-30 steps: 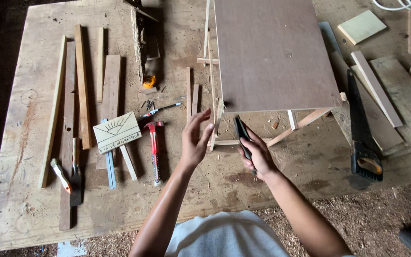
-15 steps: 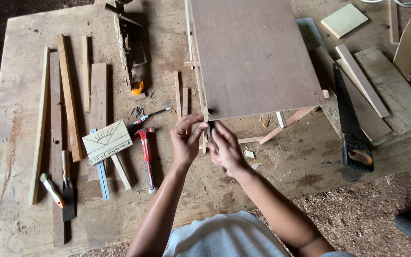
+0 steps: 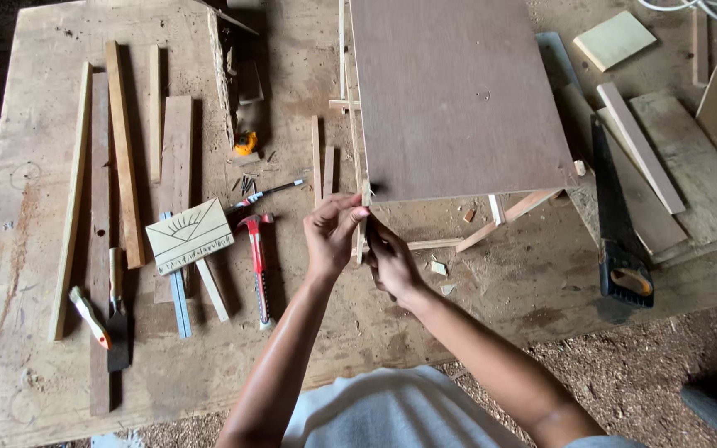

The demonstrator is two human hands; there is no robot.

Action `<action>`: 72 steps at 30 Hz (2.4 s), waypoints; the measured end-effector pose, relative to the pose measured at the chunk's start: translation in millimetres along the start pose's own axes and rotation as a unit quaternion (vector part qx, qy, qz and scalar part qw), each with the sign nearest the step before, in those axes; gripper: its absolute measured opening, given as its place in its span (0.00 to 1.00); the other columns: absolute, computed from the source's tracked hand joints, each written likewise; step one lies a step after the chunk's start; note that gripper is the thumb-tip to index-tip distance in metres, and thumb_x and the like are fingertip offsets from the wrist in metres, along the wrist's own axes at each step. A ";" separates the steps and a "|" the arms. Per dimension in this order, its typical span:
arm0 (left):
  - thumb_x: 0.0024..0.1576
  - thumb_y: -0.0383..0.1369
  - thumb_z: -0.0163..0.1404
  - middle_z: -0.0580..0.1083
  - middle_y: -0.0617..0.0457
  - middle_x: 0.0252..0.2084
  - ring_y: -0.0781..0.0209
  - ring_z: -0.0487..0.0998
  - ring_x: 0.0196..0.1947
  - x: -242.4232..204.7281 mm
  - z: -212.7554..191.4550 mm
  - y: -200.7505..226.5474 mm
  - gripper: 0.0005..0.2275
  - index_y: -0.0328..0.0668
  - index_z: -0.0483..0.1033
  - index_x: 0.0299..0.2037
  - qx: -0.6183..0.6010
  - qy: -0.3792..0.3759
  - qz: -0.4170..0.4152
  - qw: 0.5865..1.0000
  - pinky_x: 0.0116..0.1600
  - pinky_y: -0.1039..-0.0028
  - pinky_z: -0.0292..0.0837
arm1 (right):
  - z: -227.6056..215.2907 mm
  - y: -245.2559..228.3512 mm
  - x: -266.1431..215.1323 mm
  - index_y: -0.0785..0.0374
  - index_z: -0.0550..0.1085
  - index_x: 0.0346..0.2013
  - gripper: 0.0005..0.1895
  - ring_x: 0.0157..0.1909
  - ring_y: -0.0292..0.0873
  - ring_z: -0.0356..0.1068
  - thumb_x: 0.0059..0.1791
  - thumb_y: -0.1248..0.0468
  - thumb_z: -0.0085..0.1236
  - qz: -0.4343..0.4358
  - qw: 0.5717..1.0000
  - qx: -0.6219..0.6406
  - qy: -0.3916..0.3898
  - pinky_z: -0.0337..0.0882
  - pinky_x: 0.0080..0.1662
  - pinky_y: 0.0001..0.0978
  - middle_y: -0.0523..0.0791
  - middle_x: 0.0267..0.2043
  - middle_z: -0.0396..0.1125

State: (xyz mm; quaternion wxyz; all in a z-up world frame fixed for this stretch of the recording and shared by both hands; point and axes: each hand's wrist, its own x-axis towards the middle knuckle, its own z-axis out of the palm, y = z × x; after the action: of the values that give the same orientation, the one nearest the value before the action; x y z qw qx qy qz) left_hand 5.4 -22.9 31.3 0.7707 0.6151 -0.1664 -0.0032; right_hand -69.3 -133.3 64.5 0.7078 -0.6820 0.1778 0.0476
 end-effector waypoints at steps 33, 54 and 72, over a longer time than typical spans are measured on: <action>0.53 0.28 0.60 0.78 0.52 0.43 0.65 0.77 0.44 -6.1 -0.7 7.1 0.10 0.39 0.81 0.44 0.011 -0.003 0.010 1.000 0.52 0.76 0.73 | -35.2 10.5 -5.6 0.53 0.59 0.68 0.21 0.15 0.27 0.50 0.59 0.56 0.37 -0.067 0.978 0.117 -0.162 0.53 0.16 0.18 0.36 0.21 0.59; 0.53 0.30 0.62 0.66 0.51 0.48 0.58 0.66 0.54 -20.9 10.2 27.6 0.12 0.40 0.81 0.47 0.268 0.109 0.072 0.954 0.61 0.69 0.63 | -98.7 12.2 118.6 0.58 0.63 0.22 0.23 0.14 0.29 0.45 0.58 0.50 0.40 0.152 0.868 0.020 -0.473 0.45 0.15 0.17 0.34 0.16 0.51; 0.54 0.31 0.59 0.64 0.52 0.50 0.60 0.68 0.53 -18.0 20.6 27.2 0.10 0.40 0.79 0.44 0.129 0.127 0.043 0.983 0.58 0.72 0.70 | -86.5 -5.9 91.7 0.69 0.55 0.54 0.14 0.16 0.29 0.46 0.61 0.60 0.37 0.133 0.902 0.027 -0.410 0.51 0.18 0.18 0.38 0.21 0.57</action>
State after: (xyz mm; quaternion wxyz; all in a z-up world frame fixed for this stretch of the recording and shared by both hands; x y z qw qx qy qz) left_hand -22.4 -32.0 56.5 0.6989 0.6972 -0.0927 0.1297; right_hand 1.9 -234.7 40.5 0.7233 -0.5527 -0.0377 0.4122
